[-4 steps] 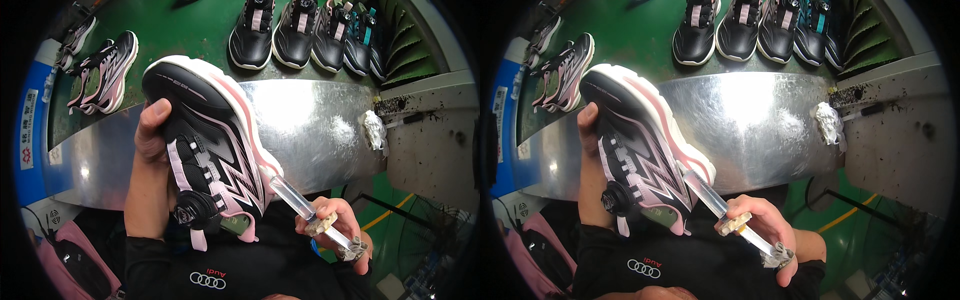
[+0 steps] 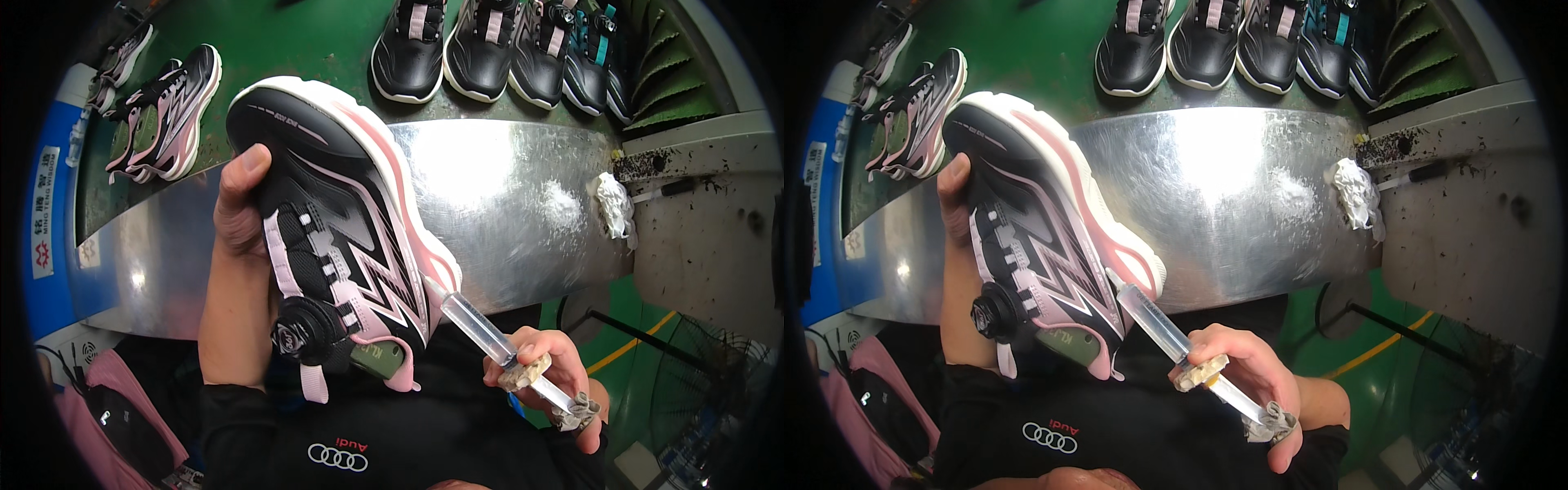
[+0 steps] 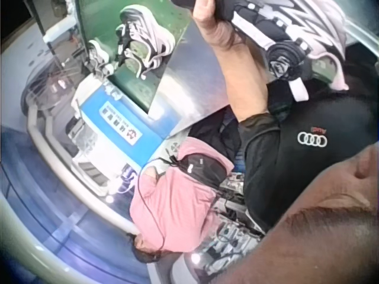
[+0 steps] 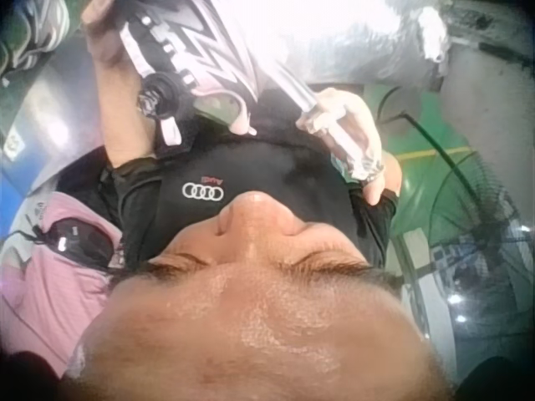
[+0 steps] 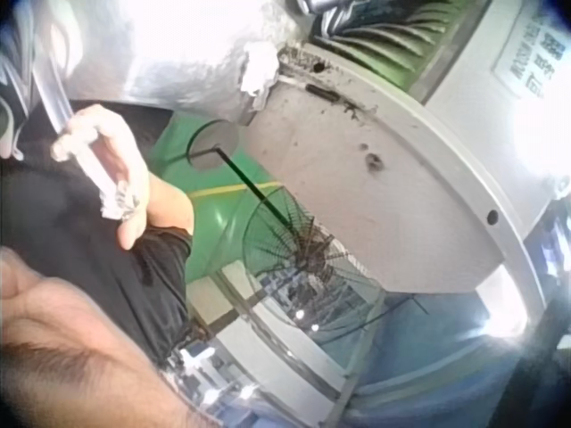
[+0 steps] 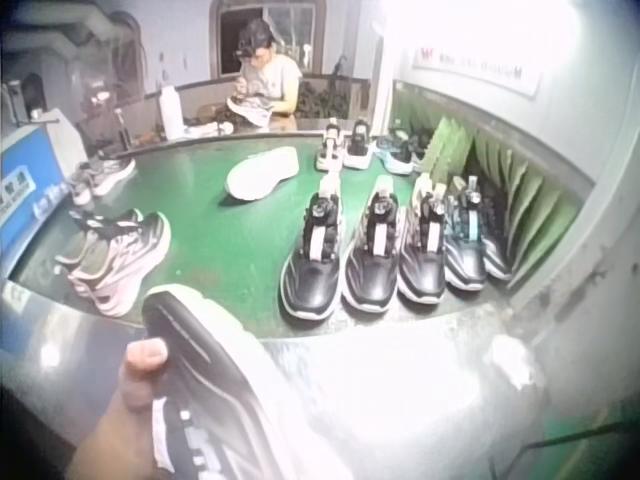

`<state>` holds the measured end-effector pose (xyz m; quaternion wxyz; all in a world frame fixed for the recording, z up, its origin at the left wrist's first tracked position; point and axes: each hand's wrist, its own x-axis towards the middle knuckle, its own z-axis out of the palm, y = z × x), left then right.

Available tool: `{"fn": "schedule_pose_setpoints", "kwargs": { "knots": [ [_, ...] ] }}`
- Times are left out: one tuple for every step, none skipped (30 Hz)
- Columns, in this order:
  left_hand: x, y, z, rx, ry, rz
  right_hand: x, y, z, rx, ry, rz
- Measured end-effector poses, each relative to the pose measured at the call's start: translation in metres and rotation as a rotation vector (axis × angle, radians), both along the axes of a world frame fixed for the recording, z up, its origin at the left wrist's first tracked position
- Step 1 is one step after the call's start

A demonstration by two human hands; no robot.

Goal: The person applies adhesive along the soles and seams of shoes using a syringe dispenser, rotating each shoe by hand and placing completed shoes onto a conveyor belt.

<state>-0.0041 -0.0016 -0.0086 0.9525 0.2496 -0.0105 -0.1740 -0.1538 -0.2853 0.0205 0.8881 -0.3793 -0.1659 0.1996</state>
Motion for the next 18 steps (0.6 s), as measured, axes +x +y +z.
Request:
{"fn": "schedule_pose_setpoints", "kwargs": {
  "knots": [
    [0.0, 0.0, -0.004, -0.023, 0.031, 0.027, -0.002, -0.001, -0.002, -0.009, -0.005, 0.0],
    [0.002, 0.0, -0.005, -0.005, 0.004, 0.025, -0.003, -0.003, -0.002, -0.019, -0.012, -0.004],
    [0.004, 0.0, -0.005, -0.004, 0.009, 0.021, -0.006, -0.004, -0.003, -0.027, -0.013, -0.008],
    [0.005, 0.001, -0.004, -0.041, 0.026, -0.011, -0.008, -0.005, -0.002, -0.042, -0.005, -0.012],
    [0.005, 0.002, -0.003, -0.077, 0.044, -0.04, -0.009, -0.005, -0.003, -0.048, 0.0, -0.012],
    [0.005, 0.003, -0.004, -0.031, 0.049, -0.014, -0.01, -0.006, -0.002, -0.053, 0.007, -0.013],
    [0.005, 0.003, -0.004, -0.027, 0.054, -0.014, -0.009, -0.006, -0.003, -0.053, -0.022, -0.013],
    [0.006, 0.002, -0.003, -0.04, 0.063, -0.017, -0.01, -0.007, -0.004, -0.052, -0.034, -0.016],
    [0.007, 0.001, -0.003, -0.052, 0.073, -0.019, -0.011, -0.007, -0.005, -0.05, -0.047, -0.019],
    [0.008, 0.002, -0.004, -0.008, 0.07, -0.021, -0.013, -0.007, -0.006, -0.049, -0.045, -0.027],
    [0.009, 0.003, -0.004, -0.003, 0.074, -0.024, -0.014, -0.008, -0.006, -0.046, -0.042, -0.031],
    [0.009, 0.003, -0.004, 0.028, 0.092, 0.002, -0.016, -0.008, -0.007, -0.042, -0.039, -0.036],
    [0.009, 0.004, -0.004, 0.06, 0.11, 0.027, -0.017, -0.01, -0.009, -0.037, -0.046, -0.038],
    [0.011, 0.005, -0.009, 0.098, 0.109, 0.041, -0.018, -0.011, -0.012, -0.033, -0.053, -0.04],
    [0.01, 0.003, -0.008, 0.105, 0.112, 0.039, -0.019, -0.012, -0.014, -0.027, -0.049, -0.043],
    [0.01, 0.0, -0.008, 0.083, 0.128, 0.055, -0.019, -0.014, -0.016, -0.027, -0.056, -0.043],
    [0.01, -0.003, -0.007, 0.061, 0.144, 0.07, -0.019, -0.014, -0.018, -0.028, -0.064, -0.045],
    [0.01, -0.004, -0.007, 0.047, 0.137, 0.056, -0.02, -0.015, -0.019, -0.021, -0.06, -0.05]
  ]
}}
